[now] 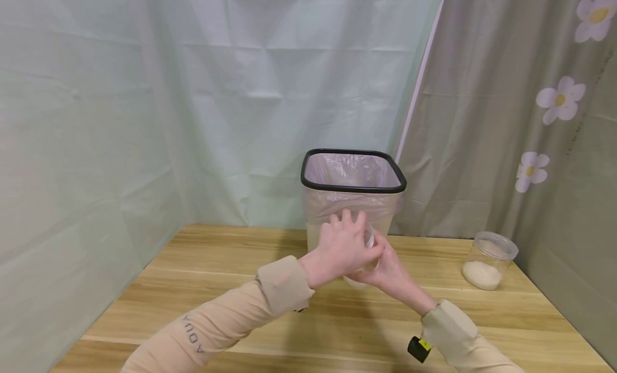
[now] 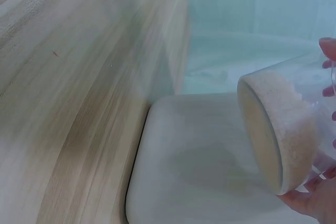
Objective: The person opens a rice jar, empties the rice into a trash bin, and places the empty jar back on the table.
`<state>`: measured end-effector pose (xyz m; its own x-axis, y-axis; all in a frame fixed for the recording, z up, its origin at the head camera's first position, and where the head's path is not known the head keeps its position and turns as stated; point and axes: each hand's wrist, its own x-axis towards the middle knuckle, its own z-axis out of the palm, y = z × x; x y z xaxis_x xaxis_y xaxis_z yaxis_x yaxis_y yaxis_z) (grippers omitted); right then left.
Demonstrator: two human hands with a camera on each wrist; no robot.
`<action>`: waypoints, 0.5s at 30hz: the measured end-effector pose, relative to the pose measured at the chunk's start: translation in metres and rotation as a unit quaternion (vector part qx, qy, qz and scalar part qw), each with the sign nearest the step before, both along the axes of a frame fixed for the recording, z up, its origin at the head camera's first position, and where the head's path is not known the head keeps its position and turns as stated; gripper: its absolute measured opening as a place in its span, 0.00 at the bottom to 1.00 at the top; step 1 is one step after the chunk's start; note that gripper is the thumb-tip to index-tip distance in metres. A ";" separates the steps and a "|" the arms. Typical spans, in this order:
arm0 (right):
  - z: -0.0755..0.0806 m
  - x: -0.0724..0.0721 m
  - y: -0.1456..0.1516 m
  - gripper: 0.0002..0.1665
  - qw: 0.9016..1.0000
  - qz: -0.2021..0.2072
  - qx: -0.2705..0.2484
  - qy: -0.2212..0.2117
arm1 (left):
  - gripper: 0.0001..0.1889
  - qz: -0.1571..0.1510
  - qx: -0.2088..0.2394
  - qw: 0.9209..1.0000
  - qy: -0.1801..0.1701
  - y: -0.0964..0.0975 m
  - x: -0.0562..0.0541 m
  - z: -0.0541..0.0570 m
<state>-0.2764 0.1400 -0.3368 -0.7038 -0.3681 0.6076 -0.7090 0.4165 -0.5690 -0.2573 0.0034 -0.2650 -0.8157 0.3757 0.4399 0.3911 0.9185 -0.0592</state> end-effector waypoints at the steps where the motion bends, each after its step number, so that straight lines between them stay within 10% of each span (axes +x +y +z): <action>1: -0.004 -0.003 0.002 0.51 1.000 0.004 -0.001 -0.002 | 0.33 0.000 -0.008 1.000 -0.007 -0.001 0.000 0.001; 8: -0.003 -0.002 0.008 0.49 0.997 0.025 -0.024 -0.065 | 0.45 -0.102 -0.056 0.993 0.000 -0.017 -0.005 0.004; 15: -0.002 -0.001 0.012 0.48 0.999 -0.001 0.013 -0.045 | 0.36 -0.345 -0.136 0.927 0.055 -0.034 -0.024 0.011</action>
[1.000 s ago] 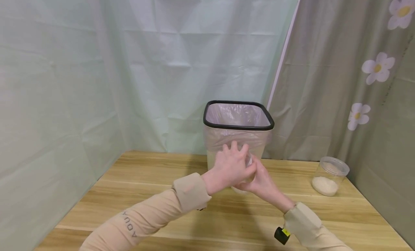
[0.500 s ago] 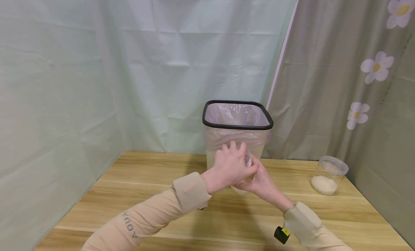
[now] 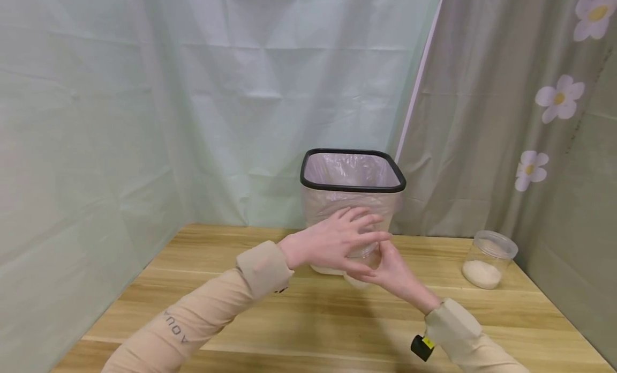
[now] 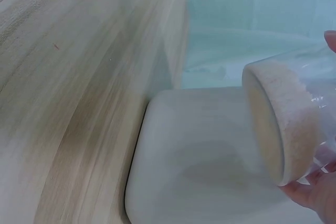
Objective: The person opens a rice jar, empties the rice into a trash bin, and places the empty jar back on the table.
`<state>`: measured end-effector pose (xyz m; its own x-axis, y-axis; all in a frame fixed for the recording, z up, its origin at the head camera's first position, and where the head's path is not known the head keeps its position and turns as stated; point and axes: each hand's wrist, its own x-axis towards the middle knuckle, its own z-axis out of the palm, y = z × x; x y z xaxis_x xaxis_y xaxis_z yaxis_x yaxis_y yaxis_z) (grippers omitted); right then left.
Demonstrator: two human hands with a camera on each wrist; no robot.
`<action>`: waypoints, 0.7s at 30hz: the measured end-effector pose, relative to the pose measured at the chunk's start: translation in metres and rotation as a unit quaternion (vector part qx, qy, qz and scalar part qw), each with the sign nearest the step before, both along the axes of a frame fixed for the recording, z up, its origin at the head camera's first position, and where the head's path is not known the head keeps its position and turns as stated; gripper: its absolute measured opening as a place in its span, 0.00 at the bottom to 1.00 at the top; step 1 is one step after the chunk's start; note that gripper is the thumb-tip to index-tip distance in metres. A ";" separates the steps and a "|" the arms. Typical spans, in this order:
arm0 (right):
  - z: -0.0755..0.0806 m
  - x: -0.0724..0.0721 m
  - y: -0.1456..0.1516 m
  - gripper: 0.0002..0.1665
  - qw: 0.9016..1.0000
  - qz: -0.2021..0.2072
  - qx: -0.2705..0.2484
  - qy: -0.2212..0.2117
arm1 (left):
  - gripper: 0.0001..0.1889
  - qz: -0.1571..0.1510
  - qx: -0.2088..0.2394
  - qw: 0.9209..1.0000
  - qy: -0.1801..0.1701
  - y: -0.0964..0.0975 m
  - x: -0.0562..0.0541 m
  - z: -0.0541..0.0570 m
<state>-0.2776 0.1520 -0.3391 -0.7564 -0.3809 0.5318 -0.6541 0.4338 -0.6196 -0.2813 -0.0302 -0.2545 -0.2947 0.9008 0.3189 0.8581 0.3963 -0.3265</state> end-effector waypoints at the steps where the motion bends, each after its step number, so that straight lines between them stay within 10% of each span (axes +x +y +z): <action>1: 0.000 0.000 0.000 0.48 1.000 0.001 0.001 0.000 | 0.35 -0.022 -0.002 1.000 0.005 -0.002 -0.002 0.001; 10: 0.002 0.002 0.000 0.50 1.000 0.018 -0.004 0.003 | 0.31 -0.116 0.010 0.993 0.004 -0.007 -0.016 0.001; 21: 0.002 0.003 0.000 0.50 0.999 0.029 -0.007 -0.012 | 0.28 -0.105 -0.013 0.994 0.029 -0.004 -0.017 0.000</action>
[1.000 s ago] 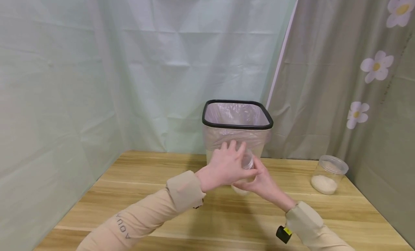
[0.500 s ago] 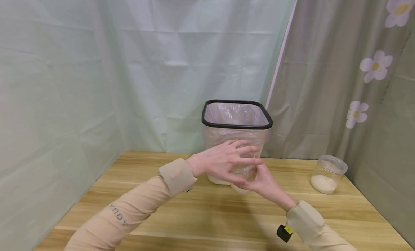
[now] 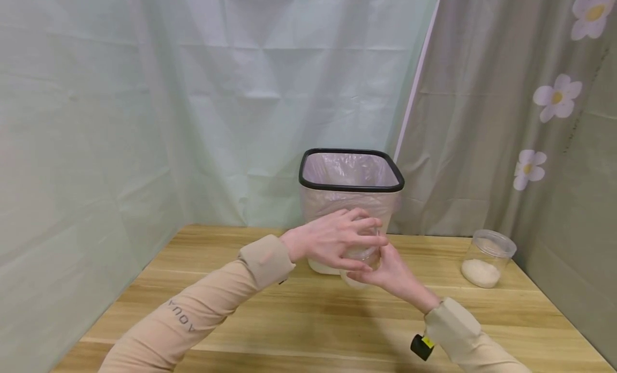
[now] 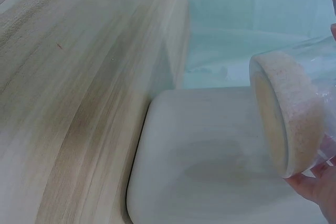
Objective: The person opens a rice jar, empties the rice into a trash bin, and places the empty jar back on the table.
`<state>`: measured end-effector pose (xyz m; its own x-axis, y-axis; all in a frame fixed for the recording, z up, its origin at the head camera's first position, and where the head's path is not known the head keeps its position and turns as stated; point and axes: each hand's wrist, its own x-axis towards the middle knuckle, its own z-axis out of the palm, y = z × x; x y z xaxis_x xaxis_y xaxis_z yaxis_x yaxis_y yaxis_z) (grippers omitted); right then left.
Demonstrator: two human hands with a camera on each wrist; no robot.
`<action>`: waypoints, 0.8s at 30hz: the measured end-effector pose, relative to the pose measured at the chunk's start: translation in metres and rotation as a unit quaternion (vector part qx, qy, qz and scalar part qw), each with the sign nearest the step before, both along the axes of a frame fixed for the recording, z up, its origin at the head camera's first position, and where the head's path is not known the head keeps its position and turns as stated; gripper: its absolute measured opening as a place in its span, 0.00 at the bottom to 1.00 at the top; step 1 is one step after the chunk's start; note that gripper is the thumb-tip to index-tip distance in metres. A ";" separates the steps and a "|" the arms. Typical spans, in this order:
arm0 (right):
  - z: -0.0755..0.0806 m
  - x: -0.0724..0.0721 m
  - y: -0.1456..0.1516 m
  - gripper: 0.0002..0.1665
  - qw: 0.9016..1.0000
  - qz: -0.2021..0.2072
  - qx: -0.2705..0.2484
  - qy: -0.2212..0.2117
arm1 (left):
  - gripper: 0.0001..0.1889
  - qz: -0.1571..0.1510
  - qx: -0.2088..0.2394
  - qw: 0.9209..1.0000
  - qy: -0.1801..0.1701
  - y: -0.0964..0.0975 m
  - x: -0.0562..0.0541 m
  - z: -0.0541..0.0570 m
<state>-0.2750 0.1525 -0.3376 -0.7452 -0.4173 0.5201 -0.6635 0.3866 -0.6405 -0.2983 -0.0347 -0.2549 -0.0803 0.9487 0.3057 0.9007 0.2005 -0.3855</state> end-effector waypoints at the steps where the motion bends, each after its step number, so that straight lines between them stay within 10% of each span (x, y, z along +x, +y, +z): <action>1: 0.000 0.000 0.000 0.51 1.000 0.003 -0.001 0.000 | 0.28 0.000 0.000 1.000 0.003 0.000 0.000 0.000; 18: 0.016 0.018 -0.008 0.48 1.000 0.007 -0.011 -0.022 | 0.24 0.006 0.021 0.998 0.052 0.004 0.002 -0.006; 24: -0.001 0.001 -0.004 0.48 1.000 0.008 -0.017 0.001 | 0.22 0.039 0.049 0.996 0.060 0.007 0.005 -0.008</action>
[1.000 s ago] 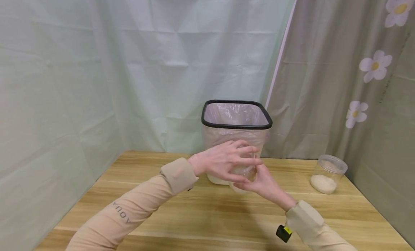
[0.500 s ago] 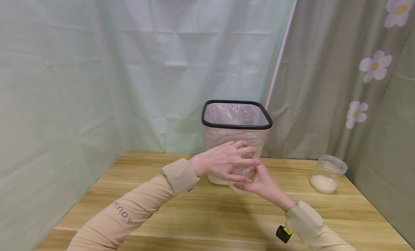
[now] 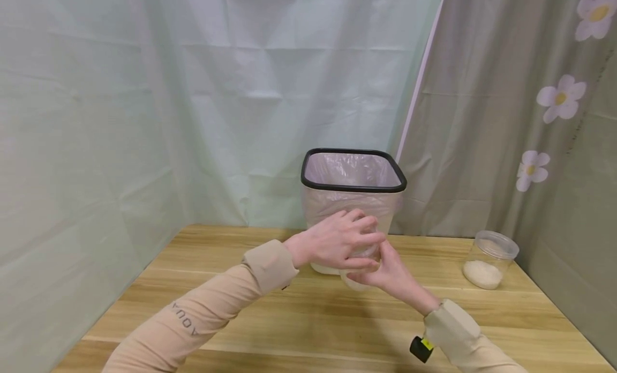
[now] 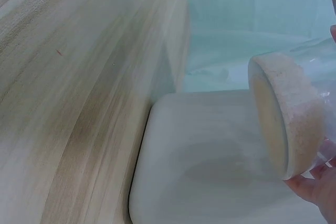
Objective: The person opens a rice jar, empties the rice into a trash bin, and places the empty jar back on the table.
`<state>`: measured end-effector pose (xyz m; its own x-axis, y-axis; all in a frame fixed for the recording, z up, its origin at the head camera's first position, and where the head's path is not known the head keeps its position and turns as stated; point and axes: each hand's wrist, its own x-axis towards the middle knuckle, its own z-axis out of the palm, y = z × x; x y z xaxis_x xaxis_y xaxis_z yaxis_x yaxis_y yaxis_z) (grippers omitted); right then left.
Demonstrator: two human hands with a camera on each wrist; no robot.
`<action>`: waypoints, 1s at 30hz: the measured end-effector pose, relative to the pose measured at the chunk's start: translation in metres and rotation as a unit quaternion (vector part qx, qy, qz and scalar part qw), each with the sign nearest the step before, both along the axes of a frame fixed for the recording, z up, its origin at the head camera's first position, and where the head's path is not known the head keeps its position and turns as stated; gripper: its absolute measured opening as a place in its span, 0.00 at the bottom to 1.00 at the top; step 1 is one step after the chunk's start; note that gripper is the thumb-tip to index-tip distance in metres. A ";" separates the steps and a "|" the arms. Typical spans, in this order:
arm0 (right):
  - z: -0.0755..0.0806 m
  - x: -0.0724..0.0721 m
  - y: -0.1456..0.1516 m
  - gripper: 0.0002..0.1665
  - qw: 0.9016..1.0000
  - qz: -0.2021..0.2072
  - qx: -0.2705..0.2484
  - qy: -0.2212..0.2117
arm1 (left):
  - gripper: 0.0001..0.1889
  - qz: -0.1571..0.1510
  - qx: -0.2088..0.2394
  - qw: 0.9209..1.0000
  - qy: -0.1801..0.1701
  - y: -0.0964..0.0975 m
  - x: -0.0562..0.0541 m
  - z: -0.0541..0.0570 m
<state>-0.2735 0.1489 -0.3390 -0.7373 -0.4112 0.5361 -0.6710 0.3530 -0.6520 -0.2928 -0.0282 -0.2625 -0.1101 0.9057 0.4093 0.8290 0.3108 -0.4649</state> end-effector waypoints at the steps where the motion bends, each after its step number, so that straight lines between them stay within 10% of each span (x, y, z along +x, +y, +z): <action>1: -0.002 -0.003 0.001 0.49 1.000 0.000 -0.002 0.003 | 0.21 0.005 0.007 1.000 0.001 0.001 0.001 0.000; 11: 0.025 0.018 -0.012 0.50 0.999 -0.007 -0.011 0.034 | 0.21 0.133 0.110 0.985 0.025 0.013 0.010 -0.009; 17: 0.013 0.006 -0.011 0.52 0.999 -0.024 0.002 0.049 | 0.22 0.206 0.108 0.972 -0.018 0.016 0.015 -0.011; 30: -0.005 -0.010 -0.009 0.50 0.999 -0.027 0.015 0.030 | 0.22 0.229 0.106 0.967 -0.032 0.010 0.018 -0.011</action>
